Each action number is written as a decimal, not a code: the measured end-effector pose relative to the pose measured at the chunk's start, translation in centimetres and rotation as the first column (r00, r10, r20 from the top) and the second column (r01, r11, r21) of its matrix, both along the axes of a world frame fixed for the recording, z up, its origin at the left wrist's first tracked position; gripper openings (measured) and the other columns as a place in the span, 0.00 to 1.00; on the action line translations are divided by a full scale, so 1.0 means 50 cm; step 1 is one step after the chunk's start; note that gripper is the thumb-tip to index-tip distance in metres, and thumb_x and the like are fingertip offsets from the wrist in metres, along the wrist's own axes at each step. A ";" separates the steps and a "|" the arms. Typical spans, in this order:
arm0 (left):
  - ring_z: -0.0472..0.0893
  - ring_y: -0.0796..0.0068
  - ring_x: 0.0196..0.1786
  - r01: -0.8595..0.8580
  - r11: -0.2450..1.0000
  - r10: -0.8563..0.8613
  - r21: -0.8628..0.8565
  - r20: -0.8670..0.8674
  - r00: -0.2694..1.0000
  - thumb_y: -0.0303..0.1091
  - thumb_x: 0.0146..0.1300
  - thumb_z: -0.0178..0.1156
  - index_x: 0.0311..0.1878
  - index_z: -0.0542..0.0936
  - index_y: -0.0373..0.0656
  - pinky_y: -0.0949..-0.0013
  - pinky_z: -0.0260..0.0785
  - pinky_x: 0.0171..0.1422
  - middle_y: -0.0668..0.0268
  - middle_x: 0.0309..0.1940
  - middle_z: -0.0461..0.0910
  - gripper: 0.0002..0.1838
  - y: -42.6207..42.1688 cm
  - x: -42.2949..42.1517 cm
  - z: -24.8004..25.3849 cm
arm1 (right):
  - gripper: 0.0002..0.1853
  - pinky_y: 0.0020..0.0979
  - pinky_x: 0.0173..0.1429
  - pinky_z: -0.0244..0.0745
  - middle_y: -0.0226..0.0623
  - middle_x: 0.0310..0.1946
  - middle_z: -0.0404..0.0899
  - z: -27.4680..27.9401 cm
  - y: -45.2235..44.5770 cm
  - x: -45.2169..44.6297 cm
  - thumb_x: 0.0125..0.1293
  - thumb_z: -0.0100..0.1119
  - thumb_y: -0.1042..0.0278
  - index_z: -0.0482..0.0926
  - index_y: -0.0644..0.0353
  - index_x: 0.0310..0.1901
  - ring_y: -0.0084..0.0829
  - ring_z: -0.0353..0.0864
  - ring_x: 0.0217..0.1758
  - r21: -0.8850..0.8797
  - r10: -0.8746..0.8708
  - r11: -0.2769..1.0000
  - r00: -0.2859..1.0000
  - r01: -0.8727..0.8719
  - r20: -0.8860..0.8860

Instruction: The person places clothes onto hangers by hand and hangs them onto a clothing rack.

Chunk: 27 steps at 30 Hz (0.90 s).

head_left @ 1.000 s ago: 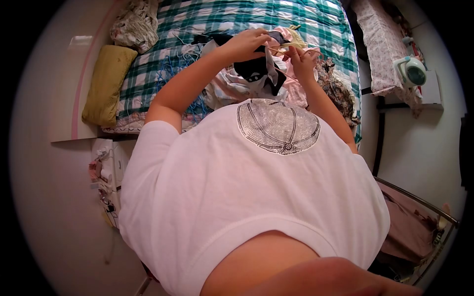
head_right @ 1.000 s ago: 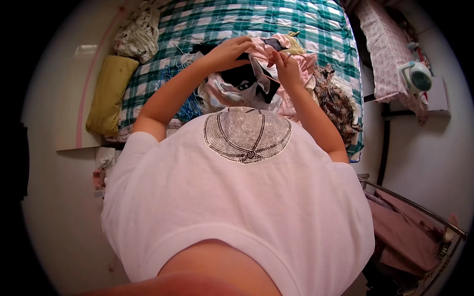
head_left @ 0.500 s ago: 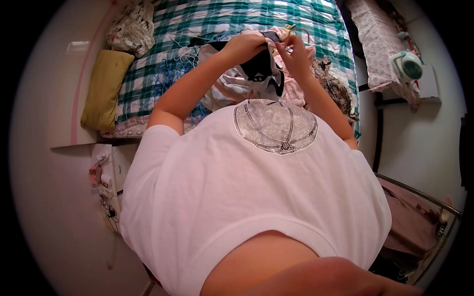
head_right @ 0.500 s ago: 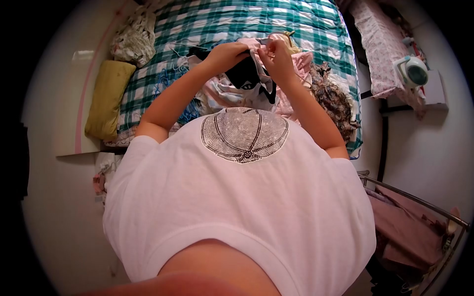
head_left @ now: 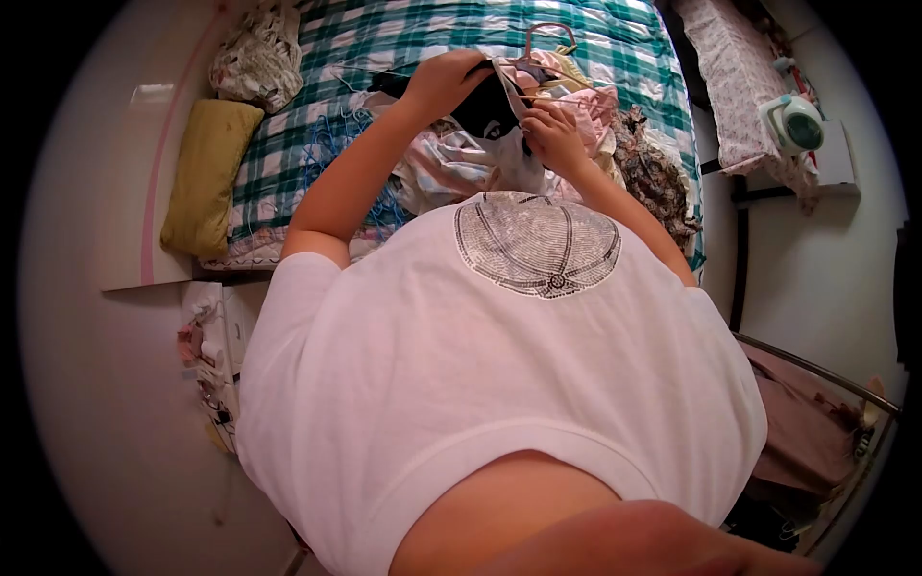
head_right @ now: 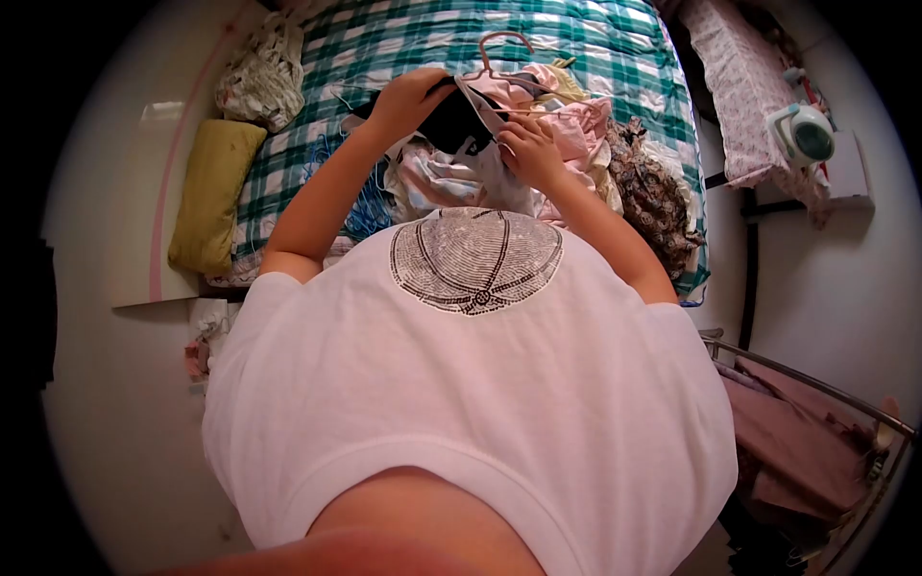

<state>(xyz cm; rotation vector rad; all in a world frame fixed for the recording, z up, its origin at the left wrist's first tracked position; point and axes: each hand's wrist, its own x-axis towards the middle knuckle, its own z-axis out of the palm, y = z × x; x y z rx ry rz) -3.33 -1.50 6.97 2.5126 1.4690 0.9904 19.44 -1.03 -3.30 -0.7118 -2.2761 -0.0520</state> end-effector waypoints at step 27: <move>0.77 0.57 0.31 -0.177 0.972 0.176 0.154 0.023 0.984 0.36 0.57 0.57 0.36 0.76 0.42 0.64 0.70 0.31 0.60 0.30 0.77 0.08 -0.052 -0.173 -0.057 | 0.12 0.22 0.33 0.69 0.36 0.29 0.77 -0.105 0.168 0.141 0.47 0.57 0.77 0.74 0.64 0.37 0.23 0.75 0.29 -0.942 -0.337 0.312 0.913 -0.123 -0.231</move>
